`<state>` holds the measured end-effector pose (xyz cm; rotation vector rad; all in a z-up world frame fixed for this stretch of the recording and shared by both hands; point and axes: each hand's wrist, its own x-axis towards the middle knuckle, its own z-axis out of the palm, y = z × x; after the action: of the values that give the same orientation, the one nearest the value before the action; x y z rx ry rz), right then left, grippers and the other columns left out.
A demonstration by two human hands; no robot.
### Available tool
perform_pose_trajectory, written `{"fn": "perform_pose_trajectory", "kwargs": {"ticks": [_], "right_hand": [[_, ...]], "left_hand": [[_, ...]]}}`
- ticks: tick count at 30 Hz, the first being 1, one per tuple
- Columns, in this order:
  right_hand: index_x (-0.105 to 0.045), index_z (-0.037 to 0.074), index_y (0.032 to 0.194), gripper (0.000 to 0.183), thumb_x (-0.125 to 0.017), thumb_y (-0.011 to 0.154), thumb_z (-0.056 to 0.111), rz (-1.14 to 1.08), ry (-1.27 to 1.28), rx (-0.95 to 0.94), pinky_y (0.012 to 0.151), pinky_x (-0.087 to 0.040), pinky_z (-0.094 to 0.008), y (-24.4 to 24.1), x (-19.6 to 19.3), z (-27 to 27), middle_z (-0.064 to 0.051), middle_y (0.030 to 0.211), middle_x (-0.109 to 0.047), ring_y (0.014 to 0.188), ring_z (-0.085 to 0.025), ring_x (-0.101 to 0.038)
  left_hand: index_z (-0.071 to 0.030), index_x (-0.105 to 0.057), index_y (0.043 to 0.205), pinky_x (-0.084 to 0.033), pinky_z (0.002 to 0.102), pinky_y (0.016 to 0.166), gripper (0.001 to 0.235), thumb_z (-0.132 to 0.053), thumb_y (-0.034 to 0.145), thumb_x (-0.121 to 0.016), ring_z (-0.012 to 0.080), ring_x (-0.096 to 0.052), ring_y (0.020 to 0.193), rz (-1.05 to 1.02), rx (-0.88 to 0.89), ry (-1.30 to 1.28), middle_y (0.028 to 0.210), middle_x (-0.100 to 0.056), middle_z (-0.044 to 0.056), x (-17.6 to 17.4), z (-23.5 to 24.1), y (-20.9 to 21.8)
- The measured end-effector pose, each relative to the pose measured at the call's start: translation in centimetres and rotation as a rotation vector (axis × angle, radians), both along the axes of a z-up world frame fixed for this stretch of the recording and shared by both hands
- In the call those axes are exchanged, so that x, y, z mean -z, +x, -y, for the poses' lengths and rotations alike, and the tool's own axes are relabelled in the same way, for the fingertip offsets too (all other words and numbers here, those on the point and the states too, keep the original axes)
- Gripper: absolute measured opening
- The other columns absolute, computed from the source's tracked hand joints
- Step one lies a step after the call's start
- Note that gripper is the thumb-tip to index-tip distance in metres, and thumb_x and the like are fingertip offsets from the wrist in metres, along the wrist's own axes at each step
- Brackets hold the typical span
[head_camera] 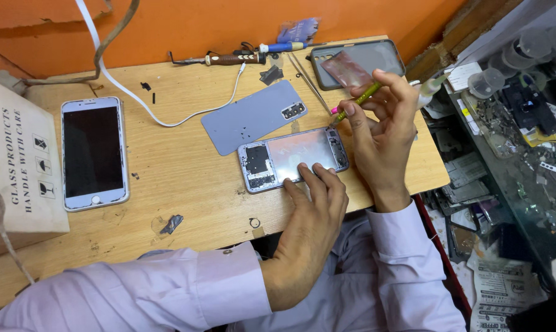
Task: The person removes the back cover of a smartphone, disconnects internal components, and cleans the interior with a cloth. The person uses a prying tool and a screwdriver to open the device and manipulate internal parts.
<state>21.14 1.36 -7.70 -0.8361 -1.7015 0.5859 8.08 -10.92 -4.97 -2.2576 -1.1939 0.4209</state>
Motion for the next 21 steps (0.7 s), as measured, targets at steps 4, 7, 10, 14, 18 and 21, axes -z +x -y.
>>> {"fn": "perform_pose_trajectory", "kwargs": {"ticks": [4,7,10,14,18,21], "right_hand": [[-0.039,0.008,0.146,0.042,-0.063,0.115,-0.007,0.024,-0.020,-0.148,0.102,-0.062,-0.030,0.1,-0.5,0.2,-0.014,0.129,-0.063,0.115,-0.019,-0.070],[-0.044,0.008,0.143,0.043,-0.068,0.110,-0.006,0.114,0.034,-0.085,0.095,-0.061,-0.029,-0.3,-0.9,-0.2,-0.017,0.126,-0.060,0.111,-0.020,-0.067],[-0.048,0.006,0.143,0.034,-0.063,0.114,-0.005,0.063,-0.076,-0.192,0.095,-0.060,-0.028,-0.5,-1.5,-0.4,-0.015,0.120,-0.065,0.109,-0.018,-0.068],[-0.045,0.007,0.136,0.033,-0.053,0.104,-0.001,-0.051,-0.198,-0.201,0.102,-0.053,-0.025,-1.4,-2.4,-0.7,-0.012,0.128,-0.065,0.110,-0.011,-0.062],[-0.051,0.004,0.136,0.028,-0.059,0.109,0.002,-0.056,-0.207,-0.100,0.091,-0.057,-0.030,-1.8,-2.3,-0.3,-0.013,0.120,-0.058,0.104,-0.014,-0.061],[-0.051,0.004,0.140,0.028,-0.055,0.113,0.005,-0.064,-0.119,-0.168,0.104,-0.057,-0.031,-2.0,-2.2,0.0,-0.013,0.135,-0.058,0.117,-0.016,-0.065]], "left_hand": [[0.008,-0.054,0.136,-0.054,0.055,0.081,0.056,-0.026,0.091,-0.052,0.0491,-0.058,0.113,-0.063,0.022,0.071,0.128,-0.052,0.032,-0.1,-0.1,-0.2],[0.007,-0.055,0.135,-0.054,0.054,0.080,0.055,-0.024,0.091,-0.052,0.0491,-0.060,0.111,-0.101,0.036,0.112,0.126,-0.053,0.032,0.0,-0.2,-0.3],[0.008,-0.055,0.134,-0.054,0.053,0.078,0.056,-0.025,0.090,-0.051,0.0489,-0.060,0.109,-0.124,0.061,0.086,0.123,-0.053,0.032,0.0,-0.1,-0.3],[0.008,-0.056,0.134,-0.054,0.052,0.079,0.053,-0.025,0.092,-0.050,0.0470,-0.061,0.106,-0.084,0.049,0.108,0.121,-0.054,0.031,-0.5,-0.5,-0.5],[0.005,-0.051,0.143,-0.054,0.048,0.077,0.060,-0.027,0.093,-0.049,0.0419,-0.062,0.104,0.004,0.022,0.157,0.117,-0.057,0.028,-0.4,-0.7,-0.5],[0.011,-0.056,0.135,-0.054,0.047,0.072,0.060,-0.028,0.090,-0.051,0.0413,-0.059,0.103,-0.075,0.074,0.032,0.115,-0.054,0.025,-0.5,-1.3,-0.4]]}}
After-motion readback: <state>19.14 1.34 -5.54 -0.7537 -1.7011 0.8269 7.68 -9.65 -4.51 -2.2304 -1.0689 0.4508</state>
